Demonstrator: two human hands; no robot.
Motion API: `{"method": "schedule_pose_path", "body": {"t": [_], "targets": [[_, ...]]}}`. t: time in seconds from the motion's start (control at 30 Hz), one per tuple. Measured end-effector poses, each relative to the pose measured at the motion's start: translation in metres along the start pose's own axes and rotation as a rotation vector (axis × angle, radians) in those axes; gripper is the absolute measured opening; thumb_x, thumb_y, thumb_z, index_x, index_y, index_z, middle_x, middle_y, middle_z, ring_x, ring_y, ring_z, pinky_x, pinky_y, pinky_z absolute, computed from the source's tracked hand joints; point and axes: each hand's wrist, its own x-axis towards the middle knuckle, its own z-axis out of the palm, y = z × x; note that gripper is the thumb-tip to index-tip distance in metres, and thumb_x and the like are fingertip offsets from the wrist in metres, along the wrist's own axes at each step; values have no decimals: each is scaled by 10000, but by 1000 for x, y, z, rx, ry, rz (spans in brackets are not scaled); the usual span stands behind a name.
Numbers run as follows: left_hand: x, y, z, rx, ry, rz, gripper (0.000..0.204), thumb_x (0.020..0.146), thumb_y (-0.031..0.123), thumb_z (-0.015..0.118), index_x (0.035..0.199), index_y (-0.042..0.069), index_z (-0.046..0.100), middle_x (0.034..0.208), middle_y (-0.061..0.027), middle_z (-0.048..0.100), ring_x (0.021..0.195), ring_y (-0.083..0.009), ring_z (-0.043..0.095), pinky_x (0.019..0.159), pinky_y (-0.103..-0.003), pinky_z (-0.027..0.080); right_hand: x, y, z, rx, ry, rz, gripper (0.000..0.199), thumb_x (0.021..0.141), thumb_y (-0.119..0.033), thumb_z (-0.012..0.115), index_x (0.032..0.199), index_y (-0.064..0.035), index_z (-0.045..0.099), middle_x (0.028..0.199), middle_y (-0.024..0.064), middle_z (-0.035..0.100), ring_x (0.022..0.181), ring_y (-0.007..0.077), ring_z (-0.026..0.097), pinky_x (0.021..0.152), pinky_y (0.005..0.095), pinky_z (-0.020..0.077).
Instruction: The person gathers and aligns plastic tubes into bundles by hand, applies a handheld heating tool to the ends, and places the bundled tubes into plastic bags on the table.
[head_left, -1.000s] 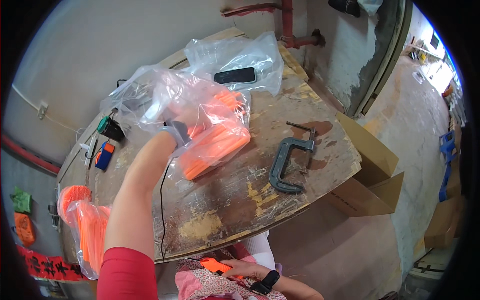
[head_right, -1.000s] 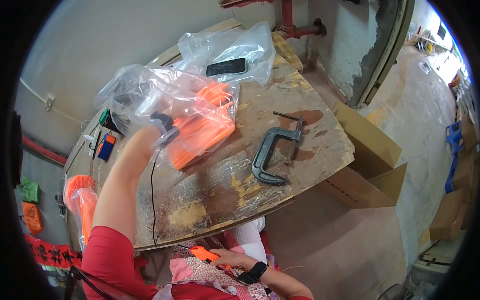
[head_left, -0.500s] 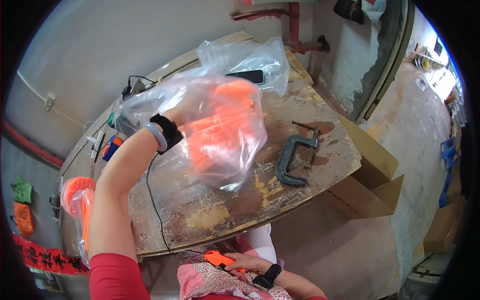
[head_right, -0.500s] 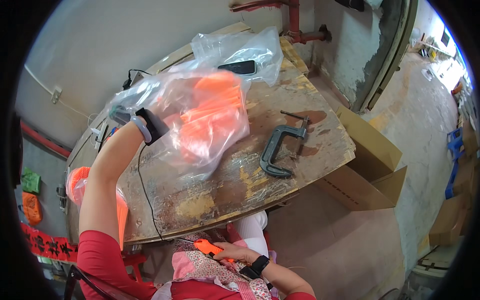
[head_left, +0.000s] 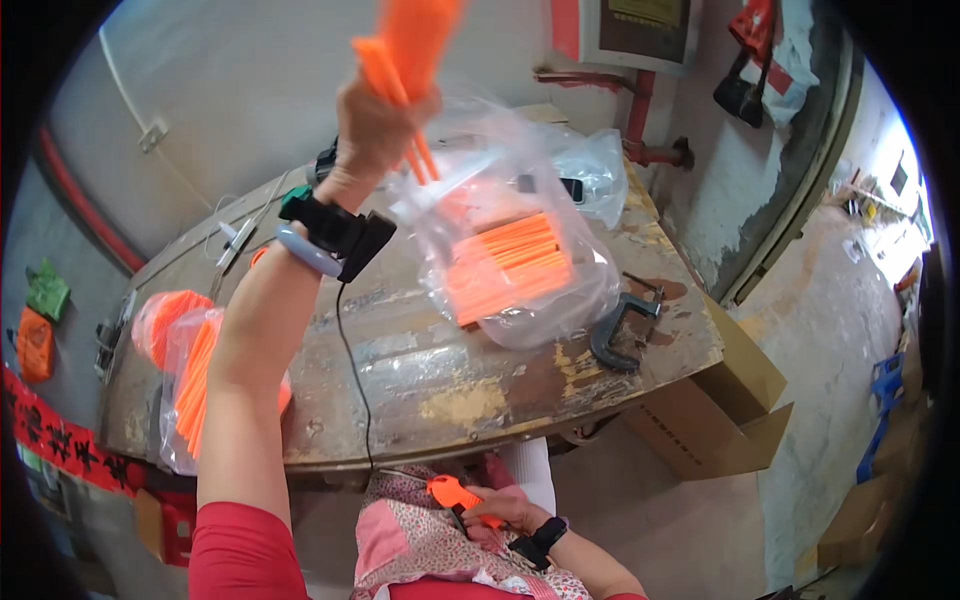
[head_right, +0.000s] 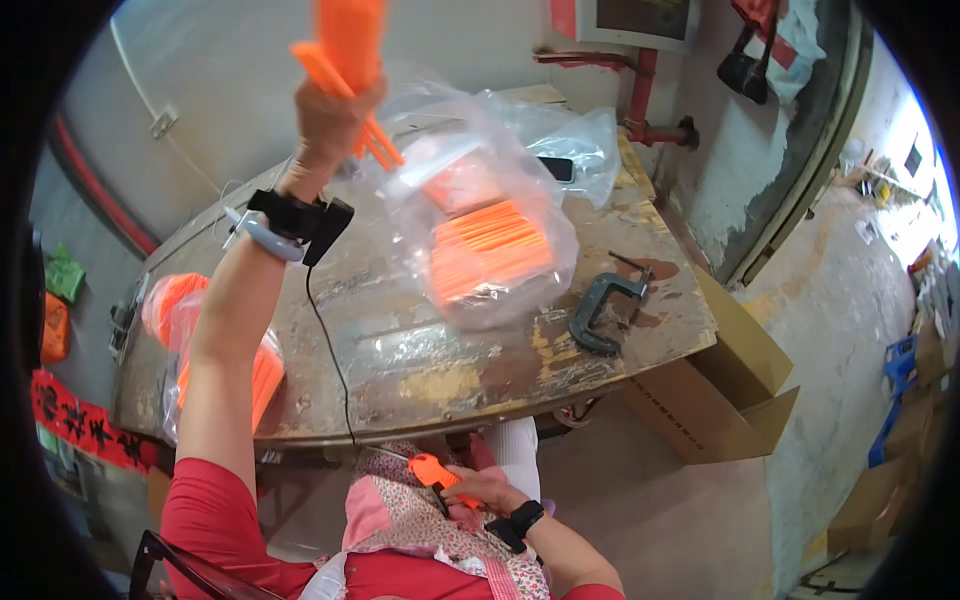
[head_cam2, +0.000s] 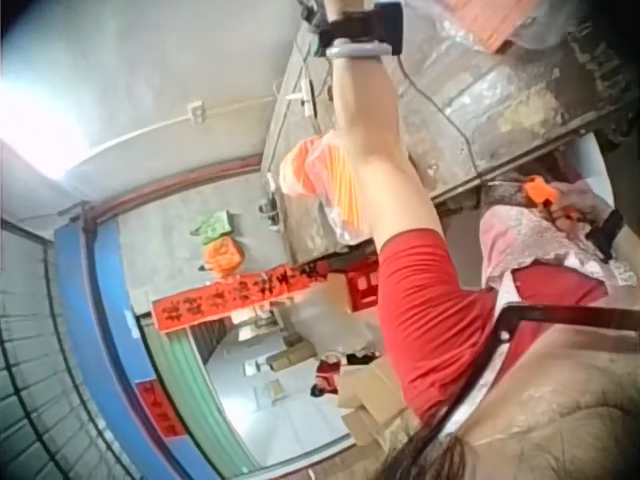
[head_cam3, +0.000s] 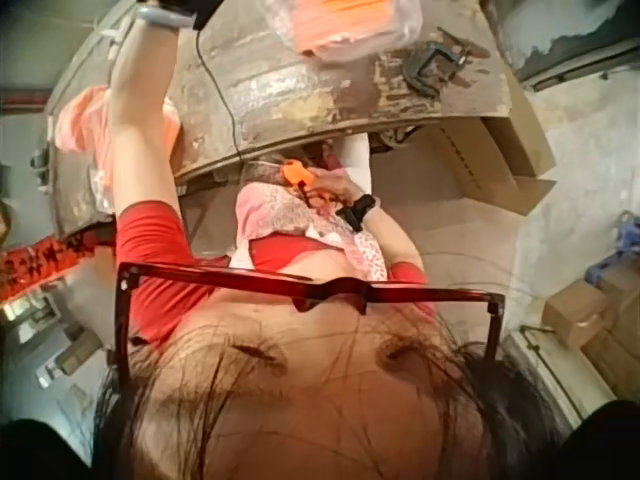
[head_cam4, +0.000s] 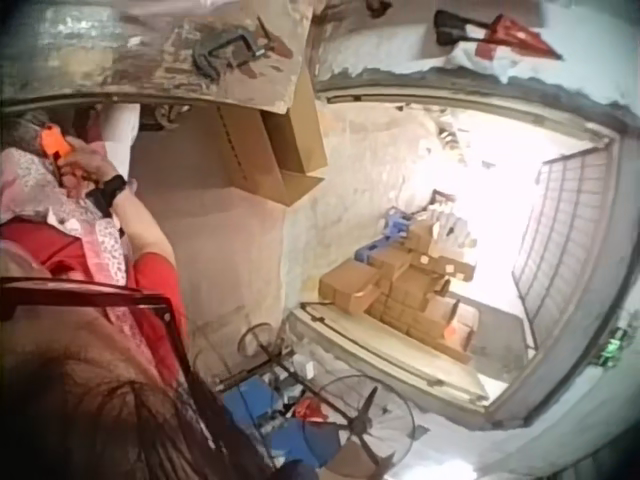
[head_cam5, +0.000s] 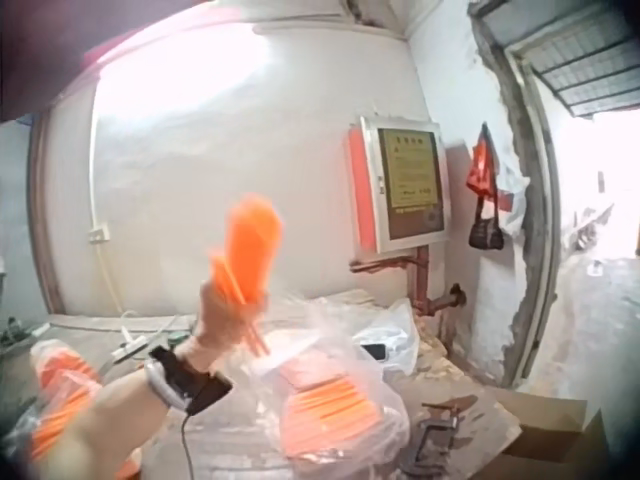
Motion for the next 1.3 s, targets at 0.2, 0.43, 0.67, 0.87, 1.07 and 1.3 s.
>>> {"method": "schedule_pose_path", "body": {"t": [0.2,0.43,0.67,0.87,1.07,1.3], "targets": [[-80,82,-147,-943,-410,-853,549,762,273,683,1191,0,476,903,-101,607,871,-203,611,762,-327,500,-14,1,-2,-378,-152,-248,563,796,-79,649,1328,-44,470,1015,1,550,814,89,544,702,243,476],[-332,143,-230,-1478,-283,-1687,759,660,59,717,1345,27,393,1049,-161,595,981,-300,622,938,-460,492,-107,-53,59,-210,68,-173,612,838,-20,642,1401,-35,400,1166,57,572,927,133,594,782,283,524],[-381,167,-215,-1953,-530,-1814,741,681,32,704,1354,49,395,1085,-177,594,1030,-318,627,948,-443,501,-83,-155,102,-387,222,-563,547,876,-111,600,1382,-33,409,1196,65,576,1044,136,569,859,294,498],[-377,169,-209,-2070,-746,-1814,798,675,58,748,1371,53,356,1076,-171,589,1051,-326,629,896,-423,532,-11,-201,125,-622,141,-582,488,856,-128,597,1319,-49,465,1106,69,604,988,155,588,808,296,503],[-383,172,-216,-2078,-633,-1807,768,690,66,750,1355,71,366,995,-122,566,972,-279,635,824,-399,542,17,-179,156,-1037,8,-520,544,802,-143,587,1319,-46,449,1080,242,607,1011,368,590,873,408,450],[-362,132,-212,-1835,-368,-1697,681,730,91,719,1325,85,389,908,-83,534,818,-209,577,755,-341,522,1,-194,121,-630,248,-672,462,834,-148,627,1258,-19,497,1061,69,603,940,170,576,871,314,458]]}}
